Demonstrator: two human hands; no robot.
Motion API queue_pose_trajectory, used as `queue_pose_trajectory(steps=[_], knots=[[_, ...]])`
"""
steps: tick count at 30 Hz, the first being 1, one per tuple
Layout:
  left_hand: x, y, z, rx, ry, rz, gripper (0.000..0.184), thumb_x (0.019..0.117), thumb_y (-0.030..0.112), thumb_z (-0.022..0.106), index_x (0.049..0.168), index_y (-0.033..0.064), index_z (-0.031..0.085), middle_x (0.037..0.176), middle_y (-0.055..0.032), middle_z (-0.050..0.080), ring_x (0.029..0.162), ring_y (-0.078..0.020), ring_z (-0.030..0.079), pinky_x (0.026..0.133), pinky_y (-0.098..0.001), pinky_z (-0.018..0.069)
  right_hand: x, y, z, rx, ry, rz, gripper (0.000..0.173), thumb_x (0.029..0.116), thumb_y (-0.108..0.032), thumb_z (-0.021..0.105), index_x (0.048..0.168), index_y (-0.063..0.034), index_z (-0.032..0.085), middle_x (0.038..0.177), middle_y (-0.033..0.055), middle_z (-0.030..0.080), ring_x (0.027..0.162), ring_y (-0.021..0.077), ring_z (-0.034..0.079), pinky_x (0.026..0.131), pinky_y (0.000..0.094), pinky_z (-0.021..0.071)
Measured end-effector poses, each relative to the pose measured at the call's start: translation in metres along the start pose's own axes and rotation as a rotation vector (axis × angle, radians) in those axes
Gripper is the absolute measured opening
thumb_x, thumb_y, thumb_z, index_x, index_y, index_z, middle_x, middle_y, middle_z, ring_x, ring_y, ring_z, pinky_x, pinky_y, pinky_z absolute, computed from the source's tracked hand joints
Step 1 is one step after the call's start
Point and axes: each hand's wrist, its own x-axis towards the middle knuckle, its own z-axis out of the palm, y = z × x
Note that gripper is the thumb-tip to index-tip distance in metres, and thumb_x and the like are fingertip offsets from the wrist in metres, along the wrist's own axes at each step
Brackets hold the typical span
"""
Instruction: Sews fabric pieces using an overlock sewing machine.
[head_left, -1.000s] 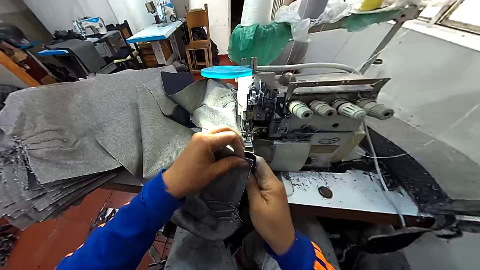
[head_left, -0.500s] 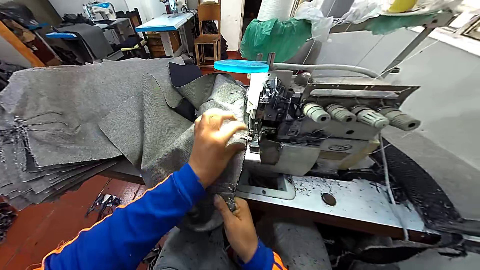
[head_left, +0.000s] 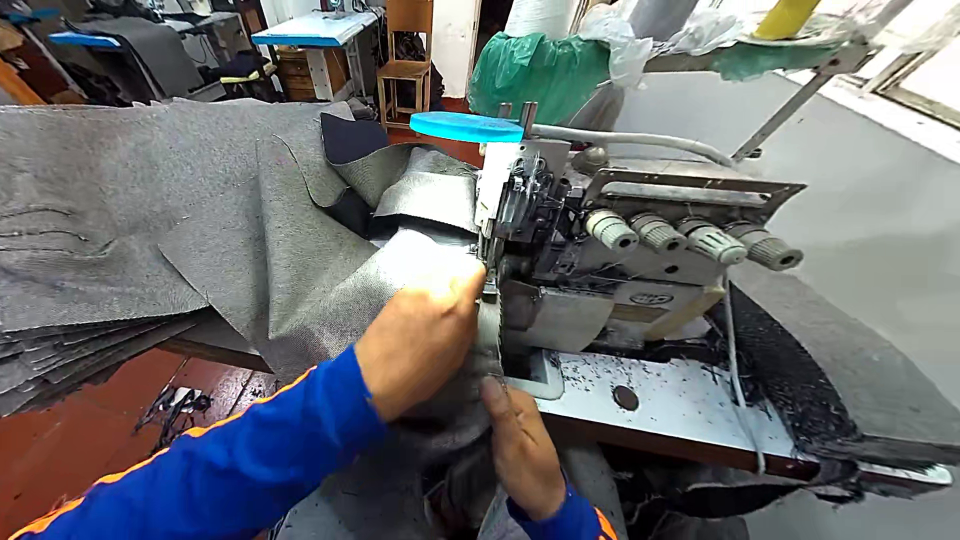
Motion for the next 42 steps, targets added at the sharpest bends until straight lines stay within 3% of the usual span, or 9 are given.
queue_pose_trajectory(steps=[5,13,18,22,26,30,34,36,42], knots=[[-0.032,0.015,-0.028,-0.012,0.074,0.171,0.021,0.103,0.019,0.053,0.105,0.003,0.068,0.105,-0.0099,0.074,0.115,-0.0229,0.069,0.104,-0.0392,0.0545,0.011,0.004,-0.008,-0.235,-0.034,-0.129,0.053,0.111,-0.032,0.039,0.076,-0.0013,0.063,0.066,-0.0015,0.062,0.068,-0.0058,0.062,0.066,0.0145,0.0522],[-0.065,-0.006,-0.009,0.141,-0.008,0.448,0.058,0.0978,0.045,0.064,0.137,0.0032,0.055,0.135,-0.0162,0.066,0.132,-0.0268,0.06,0.116,-0.0389,0.0425,0.014,0.006,0.009,-0.513,0.103,-0.274,0.048,0.1043,-0.027,0.044,0.067,-0.0008,0.059,0.057,0.006,0.055,0.056,0.0066,0.058,0.056,0.0194,0.0483],[-0.051,-0.026,-0.007,0.257,0.004,0.529,0.031,0.1044,0.004,0.05,0.134,0.0031,0.06,0.129,-0.0122,0.071,0.125,-0.0226,0.065,0.111,-0.0369,0.0479,0.02,0.002,0.016,-0.507,0.198,-0.207,0.043,0.1041,-0.017,0.043,0.068,-0.0016,0.061,0.056,0.0021,0.054,0.053,0.0034,0.056,0.053,0.0183,0.0469],[-0.028,-0.041,-0.005,0.164,0.005,0.57,0.027,0.1022,-0.001,0.05,0.122,0.0014,0.068,0.119,-0.0105,0.075,0.117,-0.0209,0.07,0.108,-0.0358,0.0516,0.034,-0.006,0.017,-0.532,0.243,-0.043,0.043,0.1036,-0.016,0.042,0.065,-0.0076,0.058,0.052,-0.0042,0.049,0.047,0.0032,0.052,0.047,0.0217,0.0445],[-0.01,-0.052,0.001,0.088,0.022,0.546,0.024,0.0976,-0.002,0.054,0.11,0.0021,0.074,0.114,-0.0108,0.076,0.114,-0.0222,0.072,0.104,-0.0358,0.0544,0.024,-0.004,0.026,-0.422,0.108,0.072,0.048,0.1051,-0.019,0.038,0.062,-0.0081,0.056,0.051,-0.0038,0.05,0.045,0.005,0.052,0.045,0.0251,0.0446],[-0.027,-0.054,0.009,0.136,0.052,0.431,0.029,0.098,-0.001,0.053,0.119,0.003,0.072,0.124,-0.0116,0.073,0.124,-0.0242,0.066,0.113,-0.0406,0.0475,-0.002,0.018,0.024,-0.462,0.096,-0.034,0.052,0.1069,-0.024,0.037,0.061,-0.008,0.056,0.053,-0.0017,0.053,0.048,0.0033,0.052,0.046,0.0212,0.0435],[-0.08,-0.096,0.04,0.379,0.303,0.005,0.051,0.0955,0.011,0.056,0.145,0.0191,0.053,0.157,-0.0112,0.047,0.151,-0.0391,0.032,0.12,-0.0625,0.0257,-0.004,0.033,-0.015,-0.879,0.254,-0.256,0.05,0.1061,-0.025,0.038,0.076,-0.0023,0.071,0.079,0.01,0.073,0.08,0.0208,0.071,0.079,0.0351,0.057],[-0.07,-0.129,0.053,0.288,0.266,-0.173,0.069,0.0865,0.003,0.063,0.153,0.0029,0.044,0.159,-0.0294,0.038,0.149,-0.0561,0.026,0.116,-0.0743,0.0229,-0.004,0.05,-0.028,-1.115,0.279,-0.366,0.051,0.1072,-0.027,0.037,0.082,-0.0019,0.073,0.083,0.0125,0.075,0.086,0.0281,0.074,0.089,0.0437,0.0571],[0.075,-0.184,0.075,0.124,-0.001,-0.223,0.067,0.0944,-0.006,0.055,0.158,-0.0015,0.034,0.166,-0.0195,0.031,0.155,-0.0357,0.027,0.126,-0.0502,0.0237,-0.012,0.062,-0.024,-1.427,0.302,-0.508,0.043,0.1012,-0.023,0.043,0.077,-0.0027,0.071,0.071,0.0124,0.071,0.067,0.0281,0.07,0.069,0.0403,0.0552]])
